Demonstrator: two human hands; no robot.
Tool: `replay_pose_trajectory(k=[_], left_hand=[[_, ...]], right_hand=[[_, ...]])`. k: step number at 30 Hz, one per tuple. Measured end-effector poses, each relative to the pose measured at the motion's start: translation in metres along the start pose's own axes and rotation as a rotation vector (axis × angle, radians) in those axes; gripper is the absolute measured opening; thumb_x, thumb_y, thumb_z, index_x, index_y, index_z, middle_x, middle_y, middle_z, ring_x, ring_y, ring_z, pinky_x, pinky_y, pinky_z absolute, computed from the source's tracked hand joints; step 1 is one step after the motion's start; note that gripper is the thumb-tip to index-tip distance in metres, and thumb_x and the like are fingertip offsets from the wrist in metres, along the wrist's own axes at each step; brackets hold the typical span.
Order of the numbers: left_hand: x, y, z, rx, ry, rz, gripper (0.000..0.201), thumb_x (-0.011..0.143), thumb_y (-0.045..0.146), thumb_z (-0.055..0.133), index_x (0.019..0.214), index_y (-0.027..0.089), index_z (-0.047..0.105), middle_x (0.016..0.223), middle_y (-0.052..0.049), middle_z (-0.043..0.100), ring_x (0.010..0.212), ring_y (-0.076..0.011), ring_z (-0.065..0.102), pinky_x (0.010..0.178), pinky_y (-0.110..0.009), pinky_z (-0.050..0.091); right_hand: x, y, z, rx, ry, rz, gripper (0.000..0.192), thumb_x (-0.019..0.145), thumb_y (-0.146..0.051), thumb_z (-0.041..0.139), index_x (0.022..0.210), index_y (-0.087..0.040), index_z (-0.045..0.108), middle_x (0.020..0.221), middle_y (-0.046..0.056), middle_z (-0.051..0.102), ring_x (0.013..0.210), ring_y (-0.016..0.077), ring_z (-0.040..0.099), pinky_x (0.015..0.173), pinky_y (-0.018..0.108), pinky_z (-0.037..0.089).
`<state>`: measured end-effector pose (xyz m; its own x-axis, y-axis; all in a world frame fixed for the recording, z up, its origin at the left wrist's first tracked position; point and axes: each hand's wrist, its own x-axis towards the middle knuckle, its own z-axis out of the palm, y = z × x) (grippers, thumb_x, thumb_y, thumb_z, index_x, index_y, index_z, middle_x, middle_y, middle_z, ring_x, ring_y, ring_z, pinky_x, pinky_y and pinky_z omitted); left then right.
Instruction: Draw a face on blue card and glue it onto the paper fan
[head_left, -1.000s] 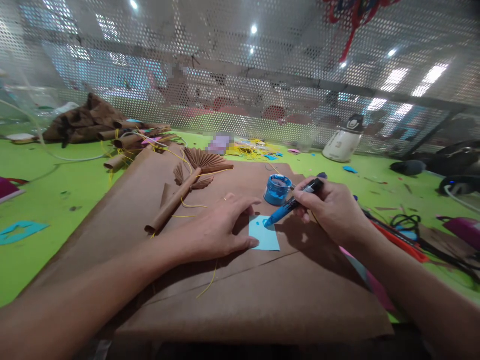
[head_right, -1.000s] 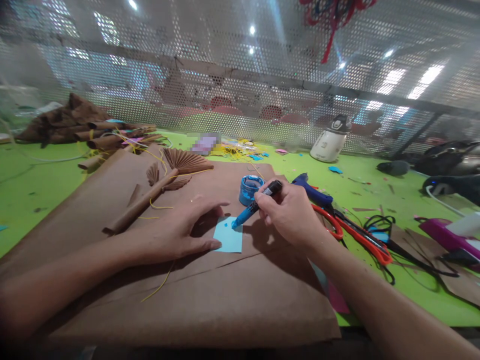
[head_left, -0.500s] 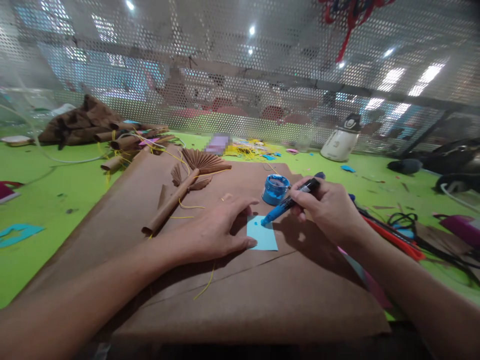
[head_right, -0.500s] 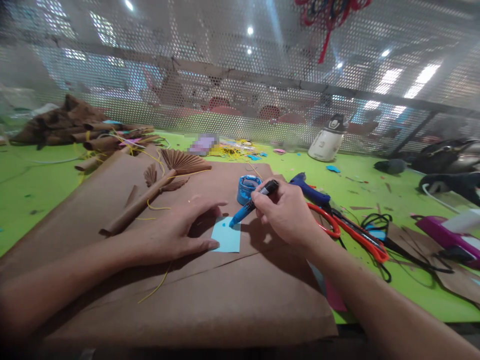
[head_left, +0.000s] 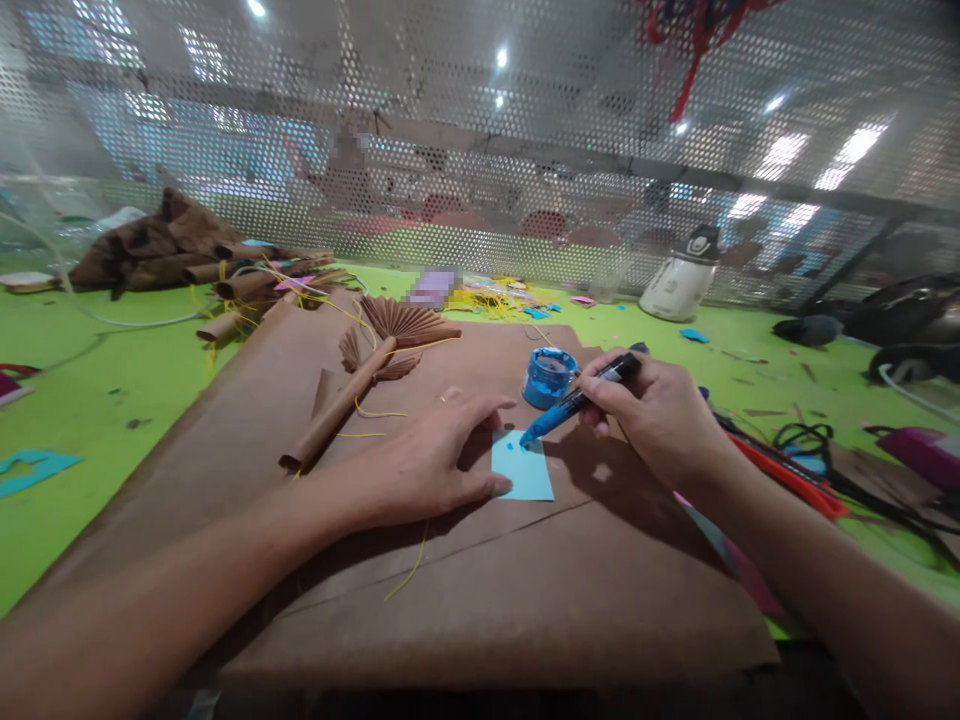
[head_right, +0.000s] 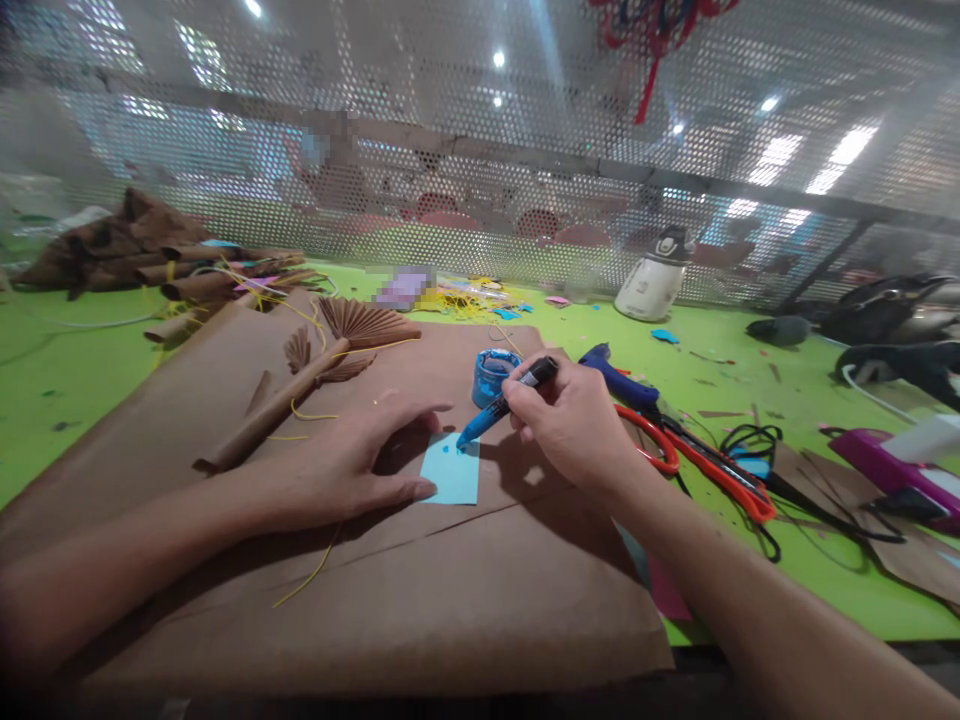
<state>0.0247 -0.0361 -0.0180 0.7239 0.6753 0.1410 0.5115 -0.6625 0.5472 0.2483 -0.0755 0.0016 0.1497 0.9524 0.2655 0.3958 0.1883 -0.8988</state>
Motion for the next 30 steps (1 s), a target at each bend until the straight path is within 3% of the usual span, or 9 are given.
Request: replay_pose_trajectory(k=[9,18,24,30], left_hand=[[0.0001,0.0017,-0.0011,-0.001,-0.009,-0.010,0.065,0.077,0.039,0.068,0.135,0.023,0.043,0.122,-0.008,0.056,0.113,-0.0269,0.052,0.096,-0.044,0.042],[0.0002,0.0009,-0.0004,-0.005,-0.007,-0.008,0.063,0.076,0.038,0.068,0.133,0.023,0.044,0.120,-0.008,0.056,0.110,-0.0266,0.051,0.095,-0.044,0.043],[0.0018,0.0051,-0.0029,0.017,-0.028,-0.058,0.056,0.075,0.038,0.068,0.124,0.019,0.051,0.116,-0.009,0.057,0.105,-0.0279,0.053,0.090,-0.046,0.044],[0.0015,-0.0008,-0.0001,0.020,-0.014,-0.024,0.059,0.076,0.042,0.067,0.128,0.021,0.048,0.115,-0.008,0.056,0.105,-0.0265,0.051,0.090,-0.045,0.043]], right_hand=[[0.0006,-0.0031,-0.0007,-0.030,-0.036,0.014,0.007,0.077,-0.023,0.059,0.073,-0.017,0.058,0.047,-0.005,0.054,0.040,0.0077,0.047,0.042,0.019,0.037],[0.0007,-0.0027,-0.0005,0.009,0.010,-0.004,0.009,0.077,-0.026,0.061,0.075,-0.017,0.059,0.051,-0.003,0.057,0.044,0.0097,0.051,0.044,0.021,0.041],[-0.0005,-0.0033,0.0033,-0.050,-0.011,-0.005,0.008,0.076,-0.024,0.059,0.073,-0.017,0.059,0.048,-0.004,0.054,0.043,0.0088,0.047,0.044,0.021,0.038],[0.0010,-0.0039,-0.0008,-0.059,-0.055,-0.039,0.005,0.075,-0.019,0.056,0.071,-0.016,0.058,0.048,-0.005,0.051,0.042,0.0078,0.046,0.043,0.021,0.036]])
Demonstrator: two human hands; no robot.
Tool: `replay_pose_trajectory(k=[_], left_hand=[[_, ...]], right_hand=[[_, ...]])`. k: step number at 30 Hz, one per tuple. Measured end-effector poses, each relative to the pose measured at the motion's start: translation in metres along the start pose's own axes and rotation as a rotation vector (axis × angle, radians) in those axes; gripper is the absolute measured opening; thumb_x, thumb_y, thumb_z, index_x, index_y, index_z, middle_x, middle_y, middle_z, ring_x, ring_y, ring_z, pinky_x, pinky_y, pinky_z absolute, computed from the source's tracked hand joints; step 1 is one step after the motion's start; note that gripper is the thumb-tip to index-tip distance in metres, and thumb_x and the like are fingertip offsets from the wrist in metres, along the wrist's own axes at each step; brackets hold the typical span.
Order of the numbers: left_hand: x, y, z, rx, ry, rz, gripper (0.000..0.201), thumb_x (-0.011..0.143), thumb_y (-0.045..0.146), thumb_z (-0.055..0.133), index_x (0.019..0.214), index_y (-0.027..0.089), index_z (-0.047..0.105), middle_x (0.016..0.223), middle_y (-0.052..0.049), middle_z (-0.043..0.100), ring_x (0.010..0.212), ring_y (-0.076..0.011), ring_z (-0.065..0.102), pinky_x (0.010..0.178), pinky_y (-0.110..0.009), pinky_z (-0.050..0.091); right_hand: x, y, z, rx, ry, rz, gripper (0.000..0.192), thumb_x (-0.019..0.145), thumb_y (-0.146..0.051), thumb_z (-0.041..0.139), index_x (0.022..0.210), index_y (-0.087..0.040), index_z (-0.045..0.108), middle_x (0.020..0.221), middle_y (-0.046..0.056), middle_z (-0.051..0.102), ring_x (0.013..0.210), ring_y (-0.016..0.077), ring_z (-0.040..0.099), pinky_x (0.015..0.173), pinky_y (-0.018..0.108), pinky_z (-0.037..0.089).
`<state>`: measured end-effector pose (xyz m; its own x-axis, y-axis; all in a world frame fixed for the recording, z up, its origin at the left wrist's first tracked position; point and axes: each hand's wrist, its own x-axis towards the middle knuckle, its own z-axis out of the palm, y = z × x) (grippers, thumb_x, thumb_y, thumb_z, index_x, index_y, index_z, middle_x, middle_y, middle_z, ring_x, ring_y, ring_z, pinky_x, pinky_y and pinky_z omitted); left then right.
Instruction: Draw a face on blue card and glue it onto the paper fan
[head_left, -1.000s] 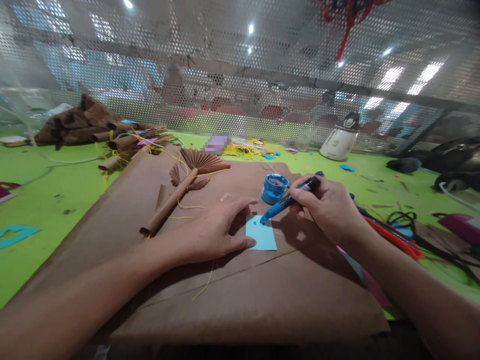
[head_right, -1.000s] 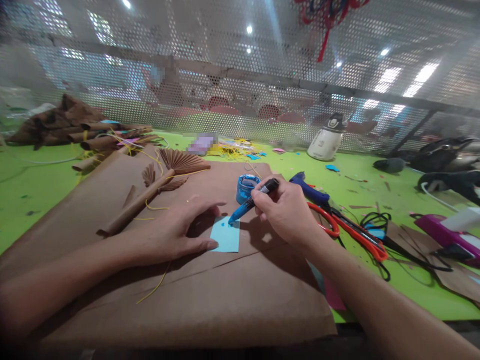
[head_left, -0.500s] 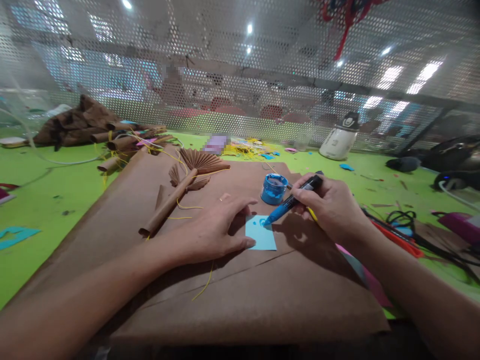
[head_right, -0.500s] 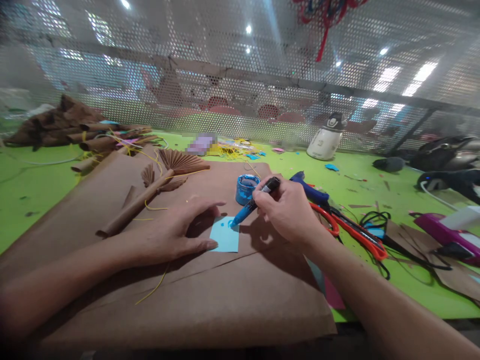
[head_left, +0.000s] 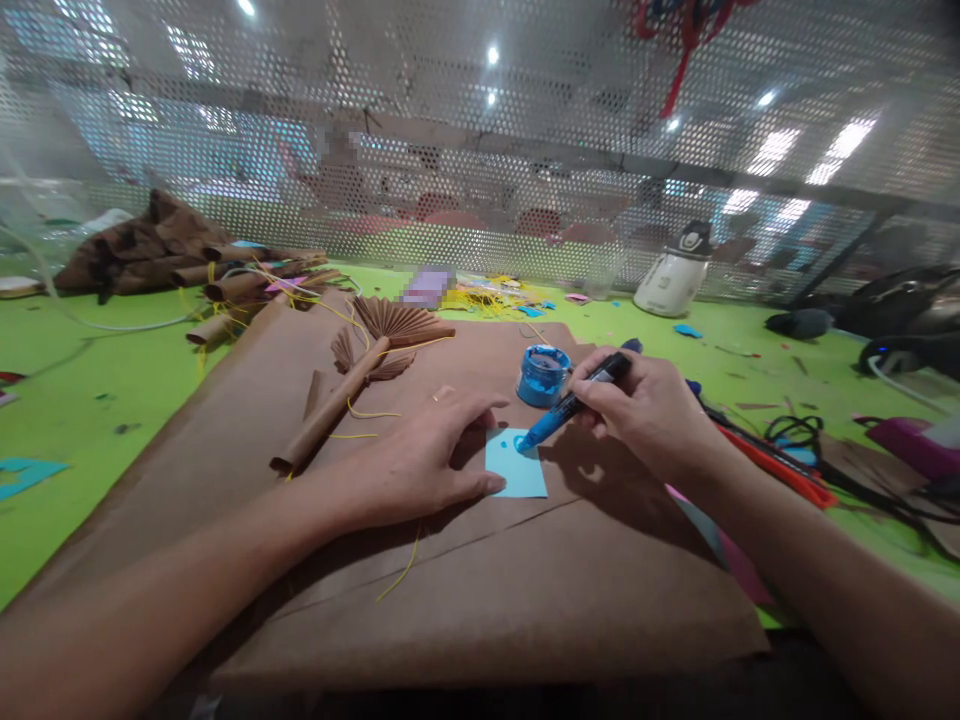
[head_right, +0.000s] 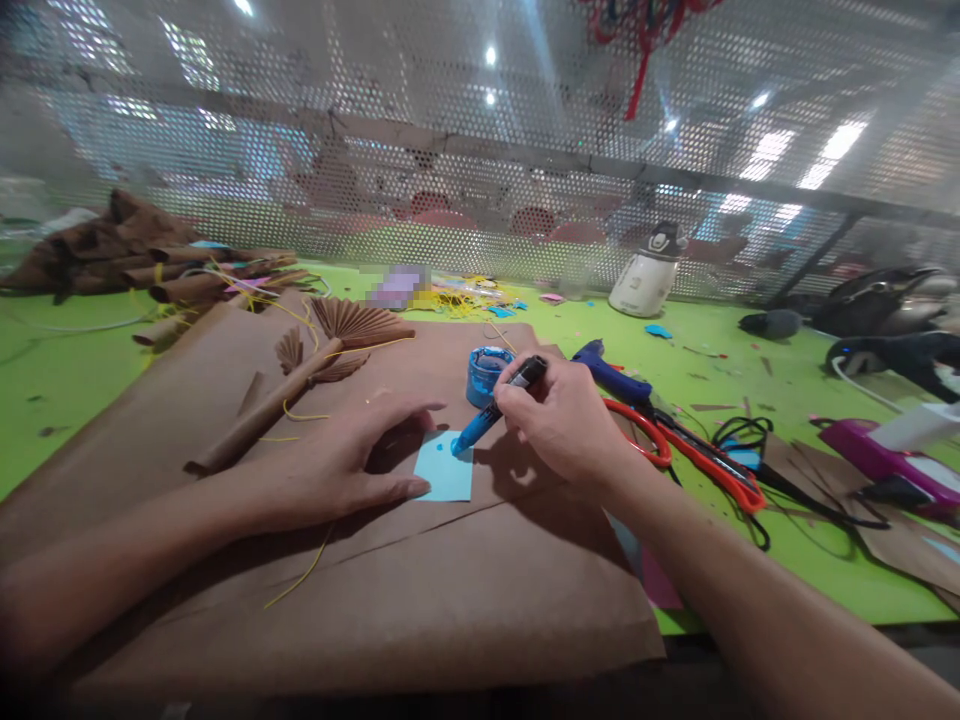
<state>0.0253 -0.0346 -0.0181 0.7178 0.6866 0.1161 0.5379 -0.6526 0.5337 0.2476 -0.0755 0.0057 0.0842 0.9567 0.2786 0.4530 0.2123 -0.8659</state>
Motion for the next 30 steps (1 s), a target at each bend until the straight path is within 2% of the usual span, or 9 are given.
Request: replay_pose_trajectory(k=[4,8,19,24,30], left_hand=[[-0.0002,-0.0014,0.0003,-0.005,-0.011,0.008,0.063,0.077,0.041,0.067,0.133,0.024,0.043,0.114,-0.006,0.056,0.105,-0.0258,0.051,0.092,-0.044,0.042],[0.0002,-0.0008,-0.0005,-0.005,-0.014,0.020,0.057,0.078,0.041,0.066,0.128,0.023,0.046,0.116,-0.006,0.056,0.105,-0.0256,0.051,0.091,-0.043,0.042],[0.0002,0.0010,-0.0011,-0.003,-0.022,-0.010,0.054,0.076,0.042,0.066,0.122,0.019,0.050,0.114,-0.009,0.056,0.104,-0.0267,0.050,0.090,-0.045,0.042],[-0.0001,0.0012,-0.0014,-0.014,-0.010,-0.012,0.056,0.076,0.042,0.067,0.125,0.020,0.050,0.116,-0.008,0.056,0.107,-0.0275,0.050,0.093,-0.045,0.041],[-0.0001,0.0007,-0.0010,-0.012,-0.005,-0.002,0.056,0.076,0.042,0.067,0.125,0.020,0.050,0.115,-0.008,0.056,0.106,-0.0273,0.051,0.092,-0.046,0.042]], right_hand=[[0.0010,-0.0001,-0.0030,0.026,0.040,0.021,0.003,0.073,-0.019,0.057,0.070,-0.017,0.057,0.049,-0.004,0.052,0.044,0.0084,0.047,0.043,0.020,0.036],[0.0015,0.0005,-0.0030,0.042,0.078,0.049,0.002,0.073,-0.020,0.057,0.072,-0.018,0.057,0.049,-0.003,0.054,0.043,0.0100,0.049,0.041,0.021,0.037],[-0.0008,-0.0021,-0.0027,-0.034,-0.011,-0.028,0.006,0.076,-0.018,0.056,0.071,-0.016,0.059,0.050,-0.004,0.051,0.045,0.0079,0.046,0.045,0.021,0.036],[0.0009,0.0011,-0.0051,-0.018,-0.008,-0.010,0.005,0.076,-0.019,0.056,0.071,-0.017,0.057,0.051,-0.004,0.050,0.046,0.0083,0.046,0.045,0.021,0.036],[0.0013,0.0030,-0.0063,0.104,0.048,0.011,0.005,0.075,-0.019,0.058,0.072,-0.018,0.056,0.051,-0.004,0.050,0.045,0.0096,0.047,0.044,0.022,0.037]])
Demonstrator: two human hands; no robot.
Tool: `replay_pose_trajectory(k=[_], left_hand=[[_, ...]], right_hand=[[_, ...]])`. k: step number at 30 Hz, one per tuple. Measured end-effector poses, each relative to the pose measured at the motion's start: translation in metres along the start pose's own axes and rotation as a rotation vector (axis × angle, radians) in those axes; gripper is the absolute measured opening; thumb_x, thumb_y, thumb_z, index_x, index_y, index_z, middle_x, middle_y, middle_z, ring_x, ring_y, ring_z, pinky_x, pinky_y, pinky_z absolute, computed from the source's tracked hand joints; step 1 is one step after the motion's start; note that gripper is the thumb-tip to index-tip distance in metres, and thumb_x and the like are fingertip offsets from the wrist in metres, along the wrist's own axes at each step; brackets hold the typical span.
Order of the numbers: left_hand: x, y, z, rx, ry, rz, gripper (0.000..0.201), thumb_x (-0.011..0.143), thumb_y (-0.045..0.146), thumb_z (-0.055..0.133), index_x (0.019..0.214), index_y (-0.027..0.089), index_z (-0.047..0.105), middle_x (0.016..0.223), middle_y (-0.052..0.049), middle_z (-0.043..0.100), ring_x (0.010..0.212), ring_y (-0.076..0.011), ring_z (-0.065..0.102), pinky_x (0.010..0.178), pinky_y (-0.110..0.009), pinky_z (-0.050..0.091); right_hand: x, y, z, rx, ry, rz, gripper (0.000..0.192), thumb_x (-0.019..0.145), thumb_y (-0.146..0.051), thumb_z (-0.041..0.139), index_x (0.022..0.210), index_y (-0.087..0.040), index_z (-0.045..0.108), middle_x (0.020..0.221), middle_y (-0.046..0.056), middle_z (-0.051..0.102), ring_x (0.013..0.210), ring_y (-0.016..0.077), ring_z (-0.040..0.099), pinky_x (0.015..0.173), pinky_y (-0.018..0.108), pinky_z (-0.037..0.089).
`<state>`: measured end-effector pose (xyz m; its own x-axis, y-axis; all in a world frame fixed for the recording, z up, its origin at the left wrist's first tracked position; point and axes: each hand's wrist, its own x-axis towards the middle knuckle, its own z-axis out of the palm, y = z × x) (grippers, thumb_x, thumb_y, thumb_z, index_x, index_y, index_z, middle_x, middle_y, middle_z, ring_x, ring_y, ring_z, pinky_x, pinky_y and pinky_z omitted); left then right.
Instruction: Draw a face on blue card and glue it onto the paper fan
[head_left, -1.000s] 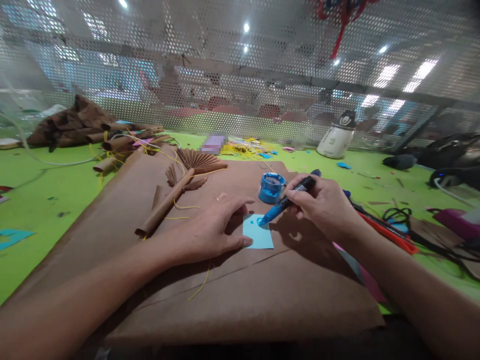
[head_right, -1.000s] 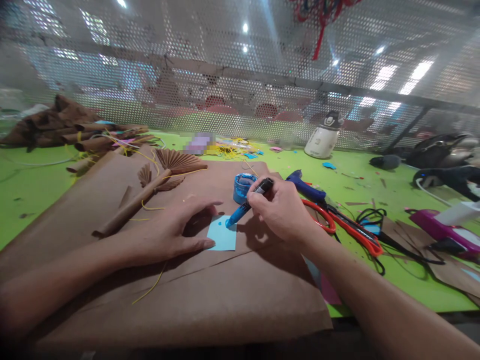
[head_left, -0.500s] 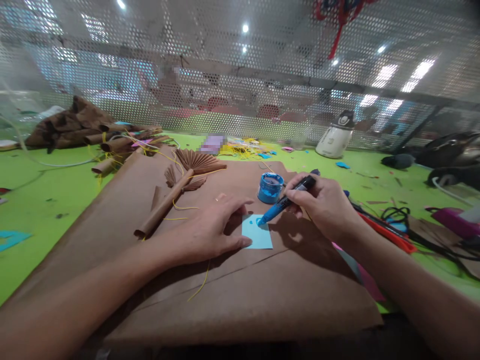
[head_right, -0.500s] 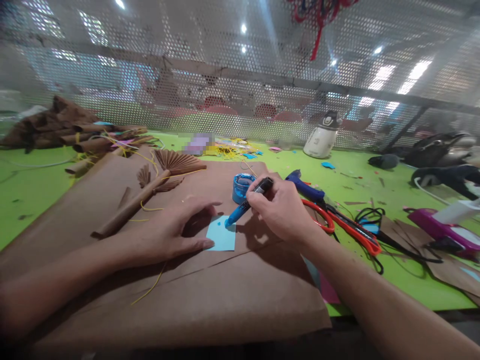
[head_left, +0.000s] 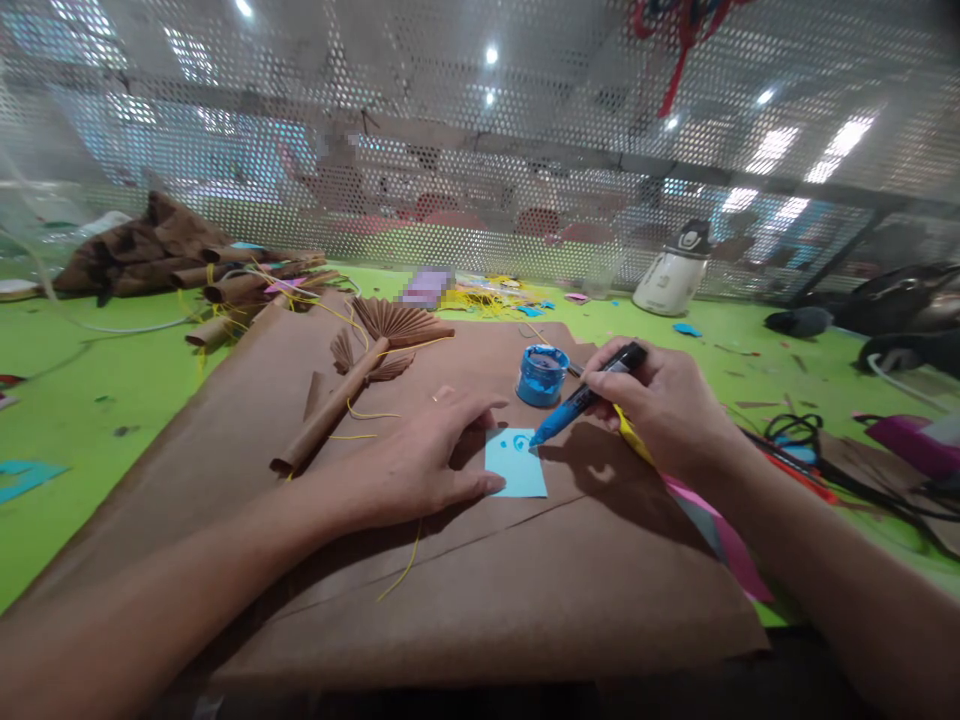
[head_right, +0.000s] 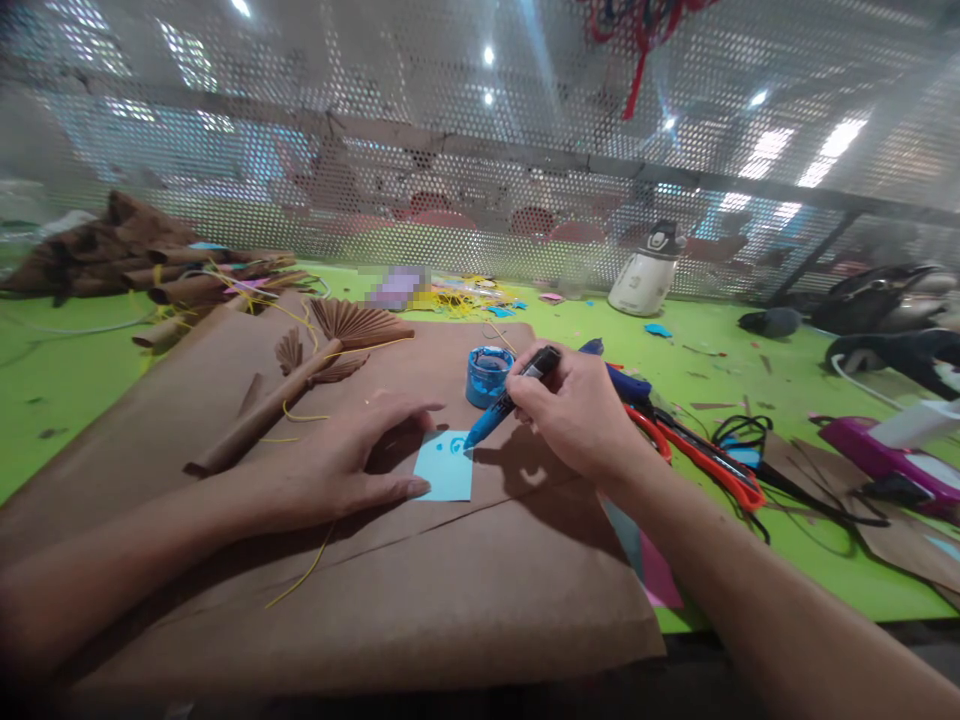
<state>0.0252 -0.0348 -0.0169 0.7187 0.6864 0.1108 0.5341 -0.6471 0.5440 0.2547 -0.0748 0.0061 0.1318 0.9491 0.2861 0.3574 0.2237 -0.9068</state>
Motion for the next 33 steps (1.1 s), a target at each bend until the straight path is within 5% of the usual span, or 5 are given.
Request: replay_pose_trajectory(k=[11,22,33], left_hand=[[0.0003,0.0000,-0.0002,0.018,0.000,0.013,0.057,0.077,0.042,0.066,0.126,0.019,0.049,0.115,-0.009,0.056,0.106,-0.0273,0.051,0.090,-0.045,0.043],[-0.0008,-0.0016,0.0010,0.031,0.014,0.031,0.055,0.078,0.043,0.065,0.127,0.023,0.048,0.121,-0.009,0.055,0.111,-0.0280,0.048,0.095,-0.046,0.040],[-0.0003,-0.0024,0.0014,0.021,0.022,0.037,0.054,0.077,0.042,0.067,0.124,0.022,0.049,0.117,-0.008,0.057,0.107,-0.0267,0.051,0.090,-0.043,0.043]], right_hand=[[-0.0015,-0.0020,0.0006,-0.143,-0.056,-0.050,0.006,0.075,-0.018,0.057,0.069,-0.017,0.058,0.053,-0.003,0.052,0.046,0.0090,0.047,0.045,0.021,0.037],[0.0038,0.0055,-0.0009,0.013,0.028,-0.032,0.005,0.076,-0.020,0.059,0.072,-0.018,0.057,0.051,-0.002,0.053,0.045,0.0104,0.048,0.045,0.022,0.038],[-0.0013,-0.0012,0.0001,-0.060,-0.049,0.003,0.005,0.075,-0.018,0.058,0.070,-0.018,0.057,0.051,-0.004,0.053,0.045,0.0094,0.048,0.045,0.021,0.038]])
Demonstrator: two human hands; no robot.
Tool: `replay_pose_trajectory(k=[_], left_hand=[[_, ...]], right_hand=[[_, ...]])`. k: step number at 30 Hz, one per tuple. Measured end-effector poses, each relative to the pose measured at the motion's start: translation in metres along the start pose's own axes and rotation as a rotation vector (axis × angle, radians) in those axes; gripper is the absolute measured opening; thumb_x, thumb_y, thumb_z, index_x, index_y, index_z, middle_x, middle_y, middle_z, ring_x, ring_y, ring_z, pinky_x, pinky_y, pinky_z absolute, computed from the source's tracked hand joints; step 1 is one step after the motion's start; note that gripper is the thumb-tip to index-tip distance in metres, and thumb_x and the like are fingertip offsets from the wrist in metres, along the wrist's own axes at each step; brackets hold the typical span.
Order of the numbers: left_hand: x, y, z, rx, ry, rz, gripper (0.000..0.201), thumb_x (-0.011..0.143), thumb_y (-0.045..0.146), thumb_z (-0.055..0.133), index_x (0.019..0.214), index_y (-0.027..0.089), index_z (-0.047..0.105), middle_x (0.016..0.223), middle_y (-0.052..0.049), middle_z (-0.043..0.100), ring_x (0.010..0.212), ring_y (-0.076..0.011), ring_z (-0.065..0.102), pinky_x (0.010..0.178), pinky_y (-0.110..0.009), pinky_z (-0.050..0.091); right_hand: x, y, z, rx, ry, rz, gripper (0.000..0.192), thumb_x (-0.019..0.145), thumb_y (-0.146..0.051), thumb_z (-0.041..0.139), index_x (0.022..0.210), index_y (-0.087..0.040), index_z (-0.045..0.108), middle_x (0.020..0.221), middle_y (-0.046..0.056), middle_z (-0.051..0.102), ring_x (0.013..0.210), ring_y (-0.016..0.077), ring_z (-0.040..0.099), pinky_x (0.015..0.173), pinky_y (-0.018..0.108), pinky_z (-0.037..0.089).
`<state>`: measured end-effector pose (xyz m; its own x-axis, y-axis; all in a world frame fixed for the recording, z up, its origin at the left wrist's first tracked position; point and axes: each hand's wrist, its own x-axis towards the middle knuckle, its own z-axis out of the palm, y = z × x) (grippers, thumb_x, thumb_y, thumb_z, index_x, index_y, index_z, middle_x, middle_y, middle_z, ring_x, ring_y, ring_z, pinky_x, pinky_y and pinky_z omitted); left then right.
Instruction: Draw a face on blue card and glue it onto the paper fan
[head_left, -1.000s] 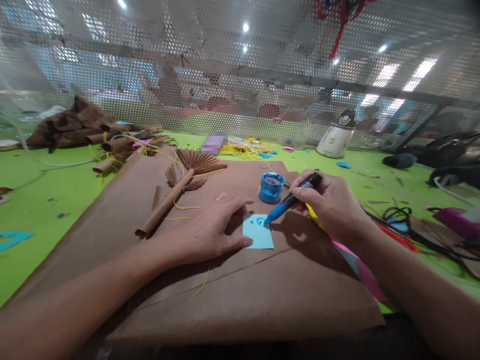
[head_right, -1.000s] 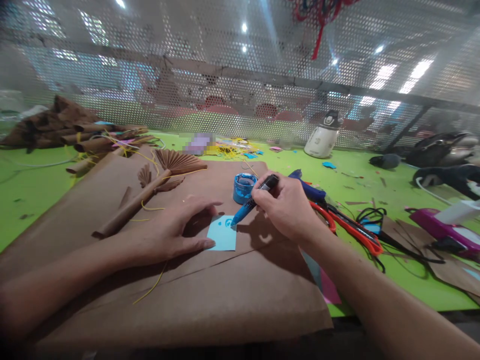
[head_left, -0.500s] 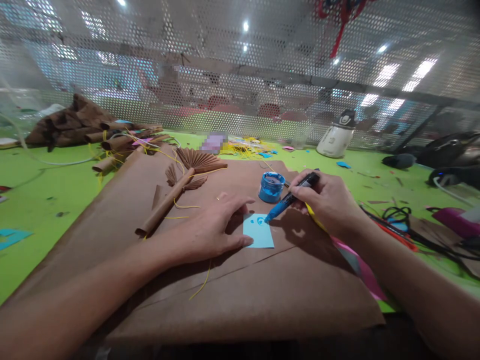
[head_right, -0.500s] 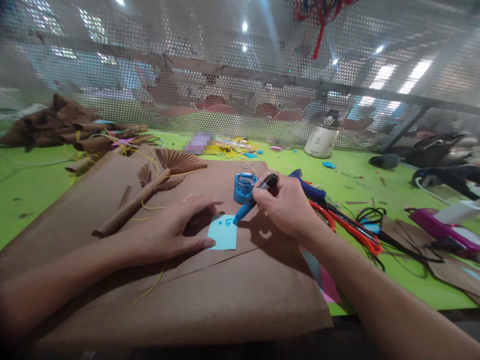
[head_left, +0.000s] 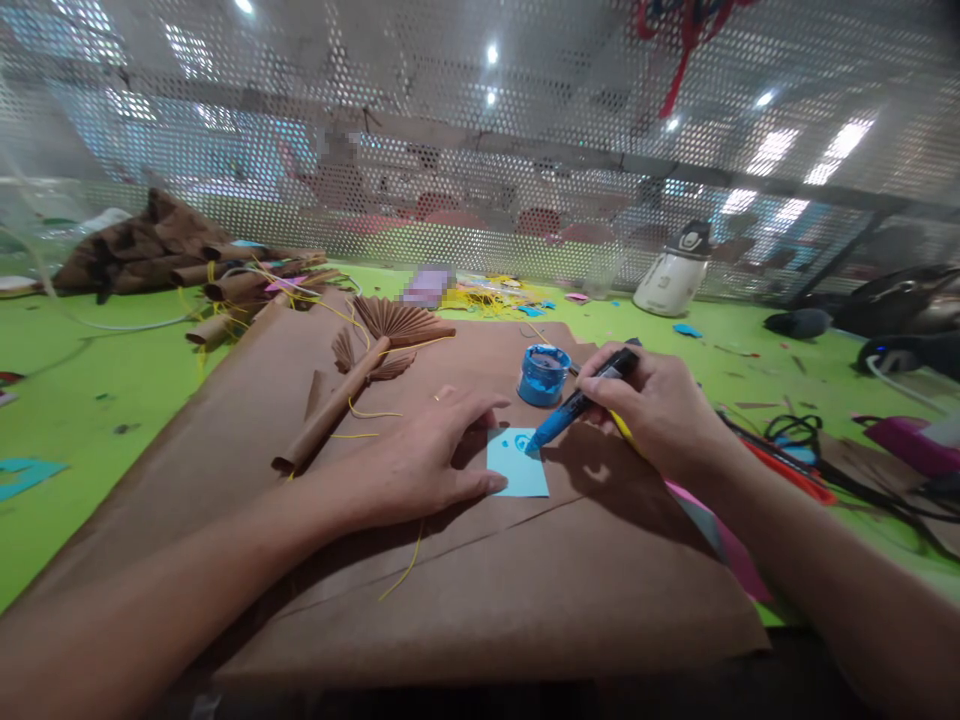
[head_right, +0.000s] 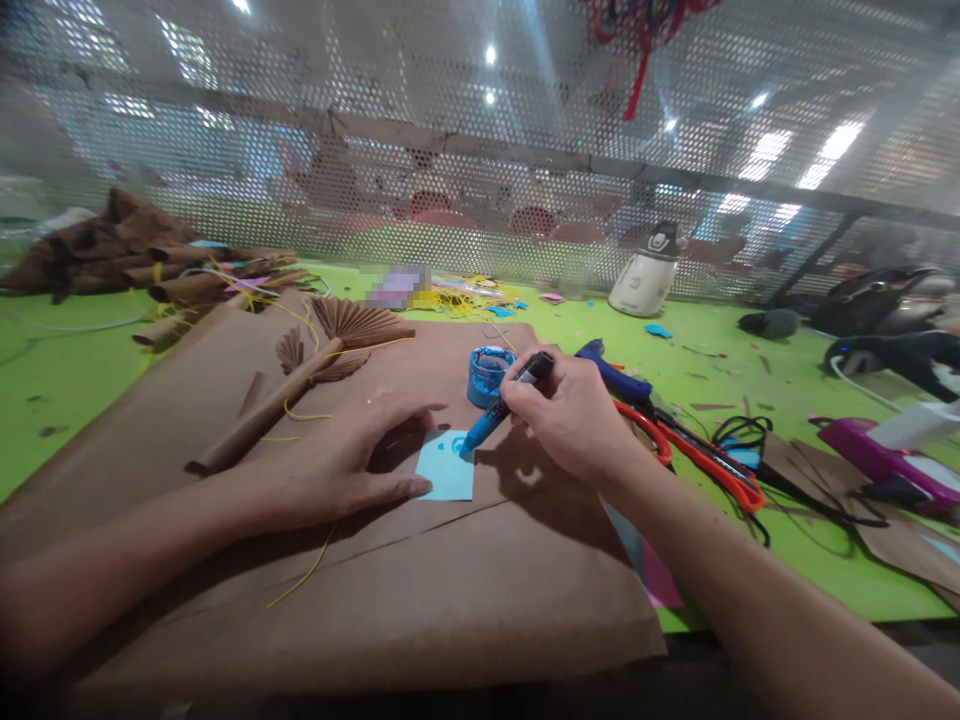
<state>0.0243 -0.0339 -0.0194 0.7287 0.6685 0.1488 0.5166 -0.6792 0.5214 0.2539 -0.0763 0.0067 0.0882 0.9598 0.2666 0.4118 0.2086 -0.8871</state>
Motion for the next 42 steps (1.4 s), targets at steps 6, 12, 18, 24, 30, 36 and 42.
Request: replay_pose_trajectory(k=[6,12,18,24,30,36,42], left_hand=[[0.000,0.002,0.000,0.007,0.007,0.006,0.055,0.077,0.041,0.066,0.125,0.021,0.050,0.115,-0.009,0.057,0.106,-0.0273,0.051,0.090,-0.044,0.043],[0.000,0.002,-0.001,0.013,-0.001,-0.001,0.058,0.077,0.042,0.066,0.129,0.023,0.047,0.119,-0.008,0.056,0.110,-0.0281,0.049,0.092,-0.046,0.042],[0.001,0.003,-0.002,-0.006,-0.030,-0.033,0.059,0.077,0.041,0.067,0.129,0.022,0.047,0.124,-0.008,0.054,0.115,-0.0285,0.047,0.098,-0.046,0.040],[-0.002,0.001,-0.001,-0.027,-0.009,0.003,0.061,0.078,0.037,0.067,0.133,0.023,0.044,0.127,-0.007,0.053,0.118,-0.0265,0.046,0.102,-0.045,0.038],[-0.003,0.005,-0.004,-0.034,-0.010,-0.002,0.060,0.077,0.034,0.068,0.131,0.023,0.045,0.124,-0.008,0.056,0.117,-0.0271,0.049,0.100,-0.045,0.039],[-0.005,0.004,-0.002,-0.004,0.014,-0.018,0.054,0.074,0.036,0.070,0.123,0.022,0.052,0.117,-0.007,0.058,0.111,-0.0282,0.052,0.094,-0.043,0.043],[-0.004,0.003,-0.001,0.007,0.010,-0.008,0.059,0.074,0.034,0.070,0.127,0.021,0.049,0.119,-0.009,0.057,0.111,-0.0288,0.051,0.094,-0.044,0.043]], right_hand=[[0.001,0.001,0.001,-0.013,0.006,0.028,0.008,0.076,-0.021,0.059,0.069,-0.018,0.056,0.050,-0.004,0.051,0.044,0.0095,0.046,0.043,0.021,0.034],[0.006,0.008,-0.002,0.042,0.082,-0.016,0.008,0.076,-0.022,0.061,0.070,-0.019,0.057,0.051,-0.002,0.054,0.045,0.0111,0.049,0.044,0.023,0.037],[0.008,0.005,-0.003,0.152,0.231,0.025,0.006,0.075,-0.021,0.062,0.072,-0.021,0.057,0.049,-0.003,0.054,0.042,0.0109,0.048,0.041,0.023,0.036],[0.017,-0.003,-0.011,0.371,0.366,-0.038,0.009,0.074,-0.024,0.063,0.071,-0.021,0.056,0.052,-0.003,0.055,0.048,0.0130,0.052,0.047,0.026,0.042],[0.042,-0.002,-0.014,0.236,0.402,0.016,0.011,0.071,-0.025,0.065,0.069,-0.017,0.057,0.048,-0.002,0.056,0.042,0.0107,0.049,0.044,0.025,0.041],[0.061,0.012,0.002,0.037,0.130,0.051,0.019,0.071,-0.027,0.064,0.058,-0.016,0.056,0.047,0.001,0.058,0.042,0.0105,0.051,0.044,0.023,0.041],[0.061,0.018,0.000,0.005,0.092,0.049,0.019,0.071,-0.027,0.065,0.058,-0.016,0.056,0.044,-0.001,0.055,0.039,0.0085,0.047,0.041,0.021,0.037]])
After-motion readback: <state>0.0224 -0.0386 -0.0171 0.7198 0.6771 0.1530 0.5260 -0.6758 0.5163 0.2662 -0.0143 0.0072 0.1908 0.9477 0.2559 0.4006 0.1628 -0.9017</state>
